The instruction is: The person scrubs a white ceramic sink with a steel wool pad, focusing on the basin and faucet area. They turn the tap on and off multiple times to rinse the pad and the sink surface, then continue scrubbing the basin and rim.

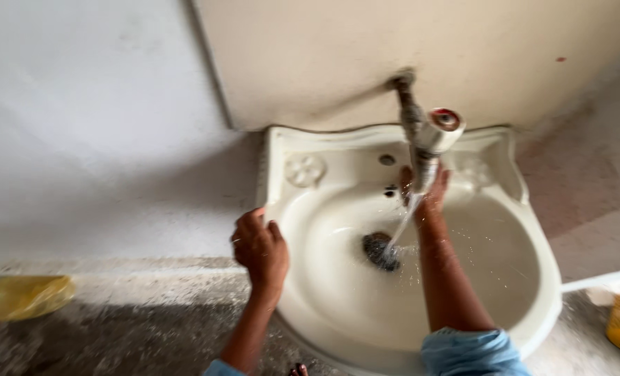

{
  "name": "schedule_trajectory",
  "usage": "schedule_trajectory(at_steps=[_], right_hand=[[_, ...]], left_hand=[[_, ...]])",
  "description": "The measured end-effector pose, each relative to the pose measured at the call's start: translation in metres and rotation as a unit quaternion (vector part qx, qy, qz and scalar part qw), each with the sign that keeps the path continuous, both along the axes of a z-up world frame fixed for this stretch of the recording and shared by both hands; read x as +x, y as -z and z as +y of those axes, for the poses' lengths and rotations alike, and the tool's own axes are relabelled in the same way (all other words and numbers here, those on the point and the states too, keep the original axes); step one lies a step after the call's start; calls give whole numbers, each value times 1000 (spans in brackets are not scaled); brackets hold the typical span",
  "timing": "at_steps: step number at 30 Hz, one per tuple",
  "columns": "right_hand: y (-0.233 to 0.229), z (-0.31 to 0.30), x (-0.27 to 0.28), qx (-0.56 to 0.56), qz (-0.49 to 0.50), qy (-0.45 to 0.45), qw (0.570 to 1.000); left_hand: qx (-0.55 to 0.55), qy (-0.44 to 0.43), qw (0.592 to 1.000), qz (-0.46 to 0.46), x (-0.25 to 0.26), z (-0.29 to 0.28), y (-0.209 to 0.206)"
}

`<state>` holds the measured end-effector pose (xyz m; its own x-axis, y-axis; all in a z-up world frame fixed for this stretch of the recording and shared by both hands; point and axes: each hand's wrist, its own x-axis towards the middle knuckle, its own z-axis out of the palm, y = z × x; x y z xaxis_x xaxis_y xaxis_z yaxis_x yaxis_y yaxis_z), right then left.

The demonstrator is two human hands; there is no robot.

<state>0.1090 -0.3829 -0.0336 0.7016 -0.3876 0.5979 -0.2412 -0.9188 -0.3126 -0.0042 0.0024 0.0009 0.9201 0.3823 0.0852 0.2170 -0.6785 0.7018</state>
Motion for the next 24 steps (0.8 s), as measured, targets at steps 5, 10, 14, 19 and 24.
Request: schedule_trajectory(at_steps=[5, 10, 14, 19, 24], right_hand=[[6, -90, 18, 67, -39, -33, 996], [35, -85, 47, 111, 6, -205, 973], [59, -21, 39, 536, 39, -337, 773], [14, -70, 41, 292, -8, -194, 937], [9, -5, 56, 383, 31, -260, 886]], left_hand=[[94, 32, 992, -77, 0, -2, 6], [55, 27, 997, -47, 4, 4, 9], [68, 22, 996, -47, -3, 8, 8], [54, 9, 998, -44, 1, 5, 9], [66, 15, 997, -42, 0, 0, 3]])
